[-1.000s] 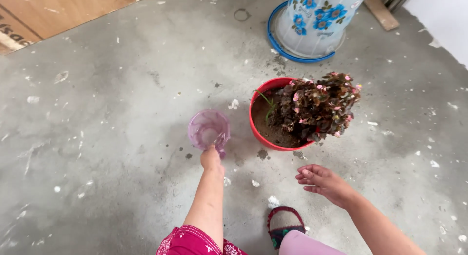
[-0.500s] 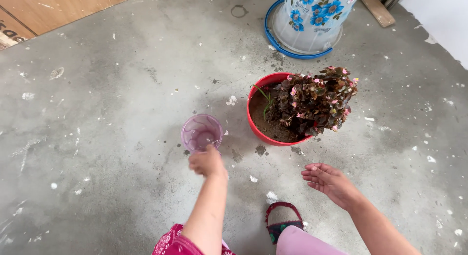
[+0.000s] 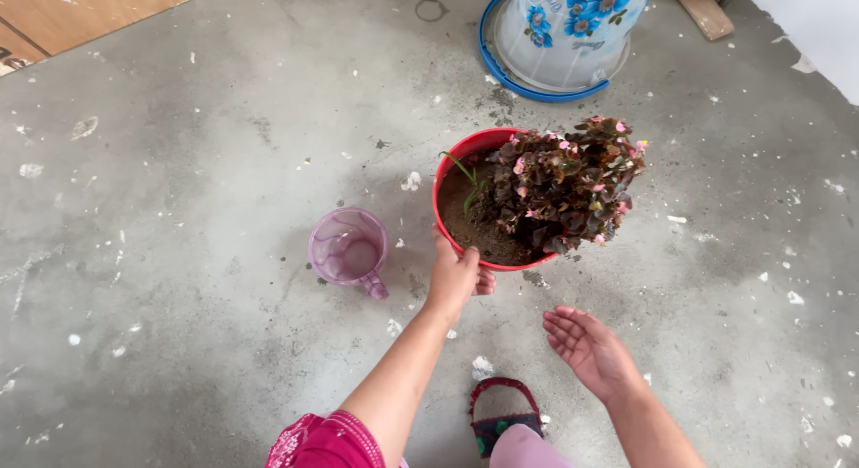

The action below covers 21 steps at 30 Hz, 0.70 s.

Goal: The recorder uses a plastic mug to fetch water from a bucket and water multiple potted plants in an indoor/balcony area.

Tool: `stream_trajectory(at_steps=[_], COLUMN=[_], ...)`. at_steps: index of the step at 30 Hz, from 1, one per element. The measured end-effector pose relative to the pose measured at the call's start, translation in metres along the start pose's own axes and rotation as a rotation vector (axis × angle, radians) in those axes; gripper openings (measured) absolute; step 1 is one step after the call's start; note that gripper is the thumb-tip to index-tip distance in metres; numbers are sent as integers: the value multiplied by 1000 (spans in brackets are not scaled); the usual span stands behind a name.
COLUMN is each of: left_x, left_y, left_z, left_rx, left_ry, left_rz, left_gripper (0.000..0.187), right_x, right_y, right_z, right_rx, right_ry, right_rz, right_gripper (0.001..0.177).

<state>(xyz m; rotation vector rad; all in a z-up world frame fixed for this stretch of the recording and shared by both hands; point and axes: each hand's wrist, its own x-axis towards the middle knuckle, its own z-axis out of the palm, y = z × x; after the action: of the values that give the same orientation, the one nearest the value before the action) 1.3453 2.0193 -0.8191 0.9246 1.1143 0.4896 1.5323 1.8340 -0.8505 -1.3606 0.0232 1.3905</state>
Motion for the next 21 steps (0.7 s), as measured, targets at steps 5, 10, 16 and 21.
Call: stream_trajectory(at_steps=[5,10,16,21], left_x=[9,14,29,20], left_y=[3,2,-13,6], left_z=[8,4,-3,-14], left_rx=[19,202,348,473], left_ry=[112,137,143,158], left_rz=[-10,-39,26,72], left_gripper=[82,83,82,73], right_x=[10,3,21,26], right_y=[10,-1,-8,-31], right_z=[-11,-10,-23,-12], right_rx=[158,206,246,233], right_ry=[7,23,27,79], right_rz=[6,-17,-59,-91], right_gripper=[34,34,35,36])
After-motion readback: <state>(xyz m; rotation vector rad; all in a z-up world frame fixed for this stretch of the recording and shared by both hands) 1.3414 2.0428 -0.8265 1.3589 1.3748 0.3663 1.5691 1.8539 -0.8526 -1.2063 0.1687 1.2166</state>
